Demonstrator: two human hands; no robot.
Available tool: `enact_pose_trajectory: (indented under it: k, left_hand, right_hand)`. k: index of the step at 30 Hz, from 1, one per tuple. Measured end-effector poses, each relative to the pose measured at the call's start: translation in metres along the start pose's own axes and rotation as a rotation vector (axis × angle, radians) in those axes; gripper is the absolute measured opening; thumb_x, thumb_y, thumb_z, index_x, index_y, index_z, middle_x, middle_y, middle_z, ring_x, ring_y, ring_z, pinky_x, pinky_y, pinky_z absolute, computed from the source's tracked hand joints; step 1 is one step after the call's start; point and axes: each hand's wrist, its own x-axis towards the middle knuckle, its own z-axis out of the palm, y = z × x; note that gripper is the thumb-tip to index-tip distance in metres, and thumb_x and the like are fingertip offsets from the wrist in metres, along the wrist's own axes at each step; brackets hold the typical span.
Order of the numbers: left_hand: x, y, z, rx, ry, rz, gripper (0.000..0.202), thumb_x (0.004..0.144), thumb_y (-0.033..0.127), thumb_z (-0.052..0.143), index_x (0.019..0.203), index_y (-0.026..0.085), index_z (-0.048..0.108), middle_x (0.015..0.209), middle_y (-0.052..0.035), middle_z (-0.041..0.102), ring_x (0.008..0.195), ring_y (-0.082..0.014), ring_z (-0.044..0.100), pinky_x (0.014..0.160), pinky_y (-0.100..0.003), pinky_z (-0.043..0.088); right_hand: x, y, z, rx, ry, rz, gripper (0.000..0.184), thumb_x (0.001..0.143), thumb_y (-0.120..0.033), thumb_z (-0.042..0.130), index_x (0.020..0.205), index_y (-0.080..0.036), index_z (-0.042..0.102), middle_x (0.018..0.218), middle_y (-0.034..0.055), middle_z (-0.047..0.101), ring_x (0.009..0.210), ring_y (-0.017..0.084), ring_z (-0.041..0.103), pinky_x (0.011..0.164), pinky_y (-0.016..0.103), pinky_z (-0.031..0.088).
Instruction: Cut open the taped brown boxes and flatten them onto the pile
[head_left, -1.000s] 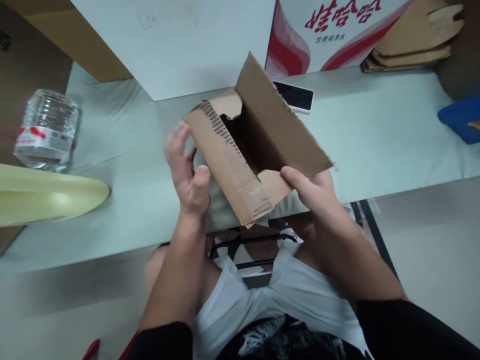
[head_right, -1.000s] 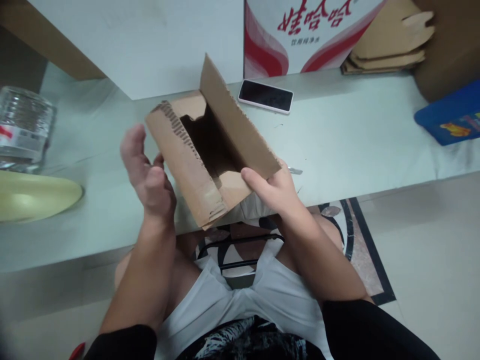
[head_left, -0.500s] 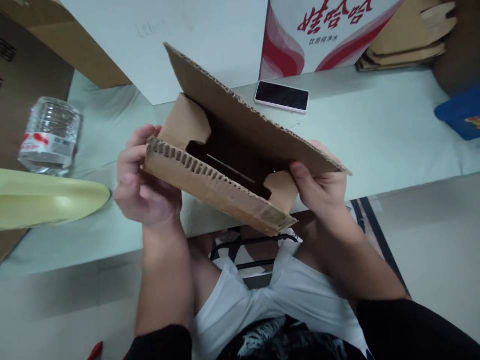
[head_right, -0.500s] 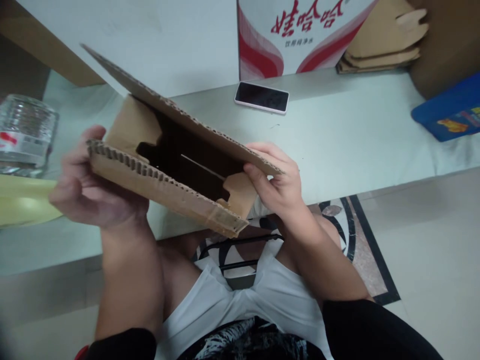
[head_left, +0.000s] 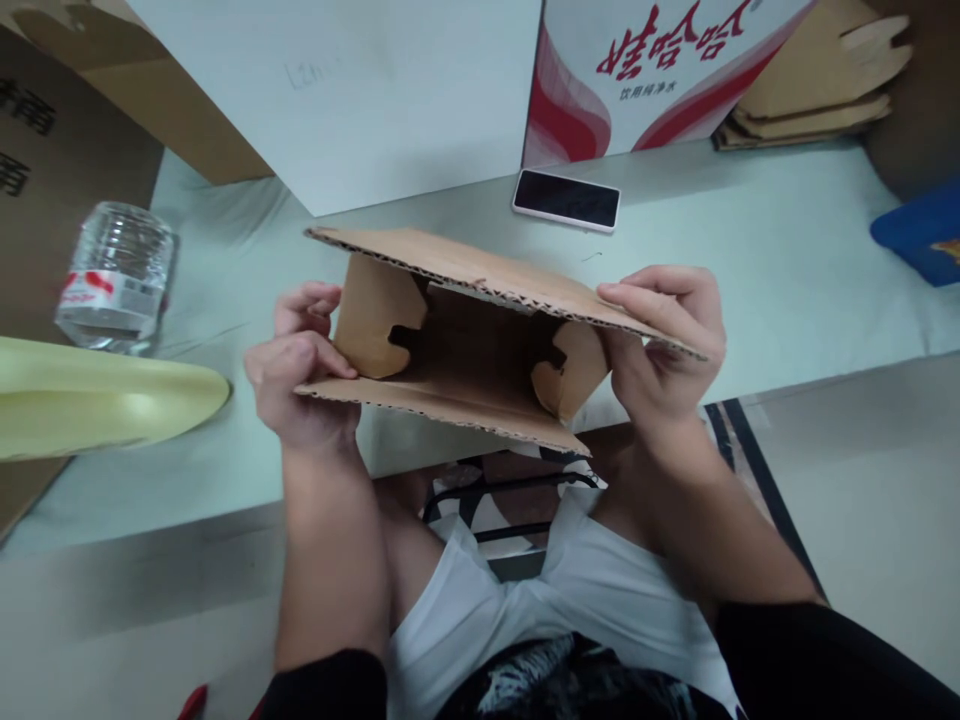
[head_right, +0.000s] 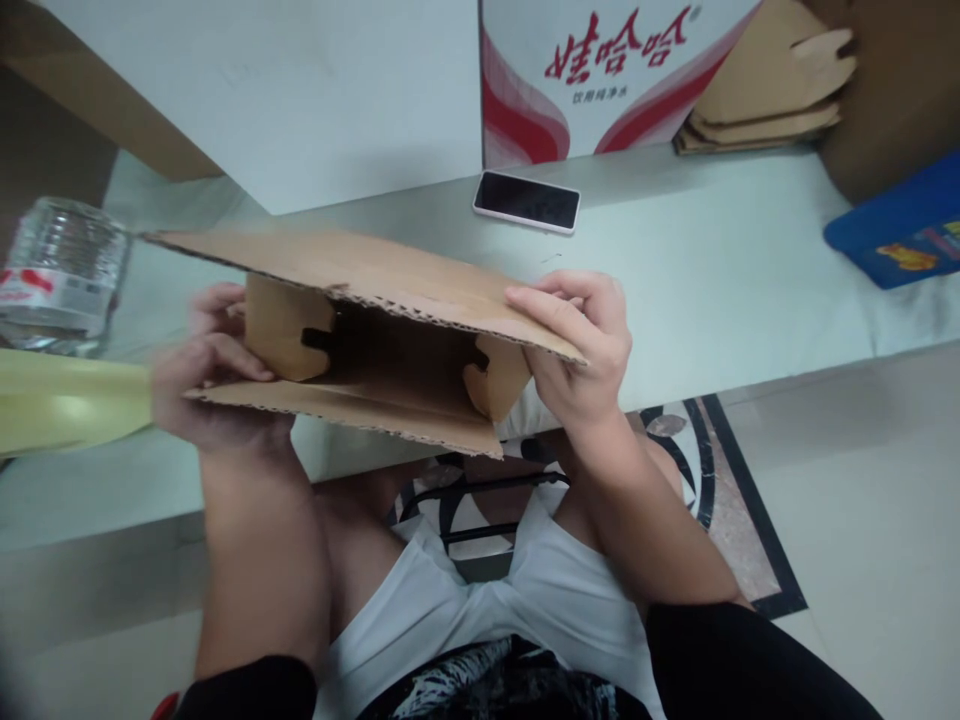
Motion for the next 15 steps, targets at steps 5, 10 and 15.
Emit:
enact_pose_trajectory:
  k: [5,10,15]
  left_hand:
    - [0.003,0.001,-0.016,0.100,-0.067,-0.158,0.052,0.064,0.056,0.084,0.038,0.021,0.054,0.092,-0.0072,0.068,0.087,-0.0263,0.065,0.090,-0.056,0.057]
    - [0.005,0.000,-0.038,0.198,-0.309,-0.254,0.058,0.056,0.051,0.100,0.050,0.019,0.052,0.084,-0.0047,0.065,0.075,-0.0187,0.060,0.062,-0.037,0.055]
    - [0.004,-0.003,-0.048,0.249,-0.388,-0.339,0.076,0.048,0.055,0.104,0.106,0.031,0.060,0.105,-0.0046,0.069,0.092,-0.0249,0.068,0.067,-0.035,0.060]
  right_hand:
    - [-0.002,0.010,0.004,0.043,0.042,0.105,0.027,0.098,-0.050,0.068,0.117,-0.033,0.077,0.106,0.0060,0.064,0.098,0.023,0.066,0.083,0.043,0.060]
    - [-0.011,0.021,0.017,0.240,-0.101,0.444,0.045,0.098,-0.060,0.062,0.133,-0.032,0.065,0.130,0.0071,0.067,0.104,0.022,0.069,0.076,0.034,0.063]
    - [-0.015,0.021,0.020,0.324,-0.347,0.424,0.078,0.086,-0.070,0.071,0.151,-0.031,0.053,0.149,0.0121,0.058,0.128,0.030,0.065,0.089,0.041,0.066]
